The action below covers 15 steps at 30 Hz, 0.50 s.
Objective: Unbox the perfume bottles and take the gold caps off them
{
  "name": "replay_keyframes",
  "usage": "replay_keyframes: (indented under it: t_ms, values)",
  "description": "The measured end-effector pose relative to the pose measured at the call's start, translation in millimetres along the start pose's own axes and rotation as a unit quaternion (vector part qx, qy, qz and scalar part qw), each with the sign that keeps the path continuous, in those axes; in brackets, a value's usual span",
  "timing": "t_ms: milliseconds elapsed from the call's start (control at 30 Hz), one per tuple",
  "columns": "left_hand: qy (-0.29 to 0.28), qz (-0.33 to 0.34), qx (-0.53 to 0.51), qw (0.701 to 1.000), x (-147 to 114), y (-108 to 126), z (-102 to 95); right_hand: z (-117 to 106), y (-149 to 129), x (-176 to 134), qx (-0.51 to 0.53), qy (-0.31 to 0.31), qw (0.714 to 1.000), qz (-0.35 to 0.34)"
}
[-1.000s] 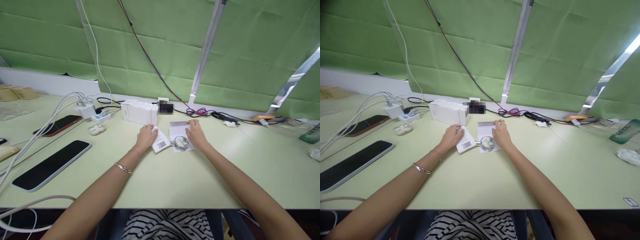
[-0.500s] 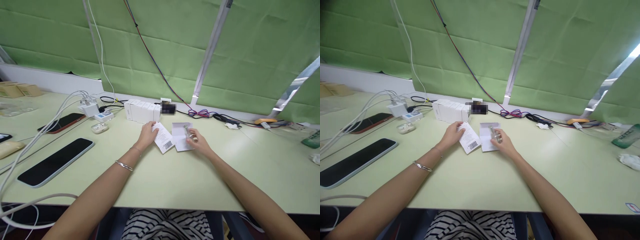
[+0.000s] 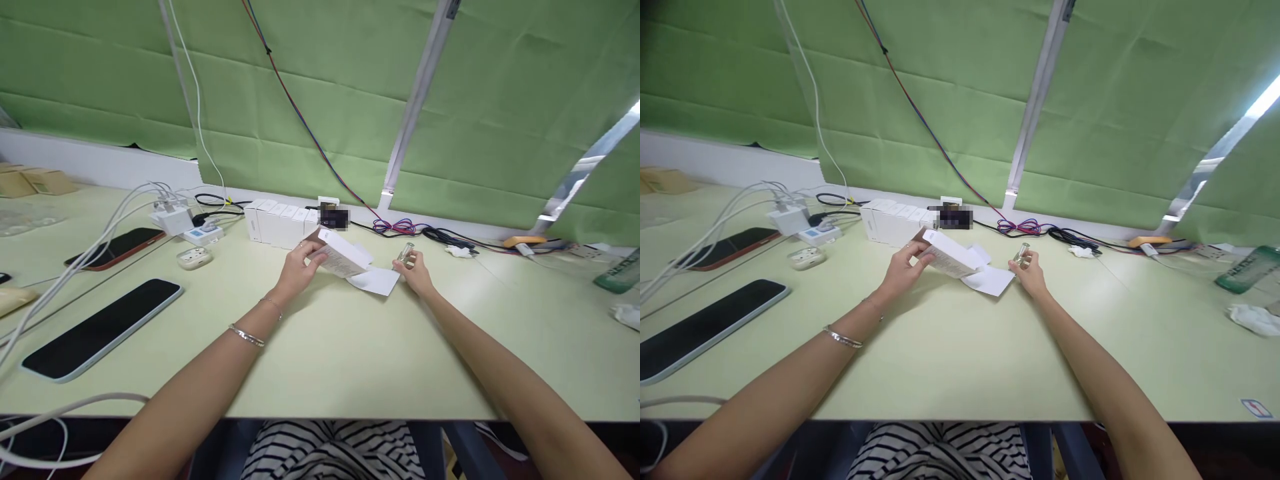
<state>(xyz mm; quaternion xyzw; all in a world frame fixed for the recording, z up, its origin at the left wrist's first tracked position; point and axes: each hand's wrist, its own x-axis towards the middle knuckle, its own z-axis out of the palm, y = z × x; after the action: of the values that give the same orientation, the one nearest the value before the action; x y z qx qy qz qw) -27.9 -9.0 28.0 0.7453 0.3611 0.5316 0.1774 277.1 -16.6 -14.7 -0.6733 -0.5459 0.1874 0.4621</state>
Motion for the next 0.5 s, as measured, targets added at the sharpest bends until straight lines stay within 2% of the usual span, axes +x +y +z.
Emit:
replay_keyframes:
  t_ms: [33, 100, 167, 200, 233, 300, 367, 400, 467, 500]
  values:
    - [0.022, -0.009, -0.002, 1.0, 0, -1, -0.1, 0, -1, -1, -0.026, 0.011, 1.0, -0.009]
    - [0.07, -0.028, -0.008, 0.997, 1, -3, -0.4, -1, -7, -5, -0.101, 0.081, 0.99, -0.06]
    - [0.11, -0.042, -0.014, 0.993, 2, -4, -0.5, -1, -19, -11, -0.172, 0.145, 0.96, -0.165]
    - [0.123, -0.046, -0.015, 0.991, 3, -4, -0.4, 0, -26, -15, -0.196, 0.141, 0.944, -0.224]
    - [0.132, -0.048, -0.014, 0.99, 3, -3, -0.3, 1, -34, -19, -0.219, 0.102, 0.931, -0.274]
    - [0.145, -0.047, -0.006, 0.988, 2, -2, -0.1, 7, -49, -30, -0.274, -0.04, 0.91, -0.308]
    - [0.161, -0.043, 0.013, 0.986, 2, -1, -0.1, 15, -62, -44, -0.344, -0.185, 0.88, -0.272]
    - [0.171, -0.044, 0.026, 0.984, 1, -1, -0.2, 19, -67, -52, -0.372, -0.234, 0.862, -0.252]
    - [0.192, -0.05, 0.048, 0.979, 1, -1, -0.5, 25, -77, -68, -0.387, -0.288, 0.841, -0.243]
    - [0.201, -0.055, 0.054, 0.977, 1, -1, -0.6, 27, -82, -74, -0.372, -0.303, 0.84, -0.254]
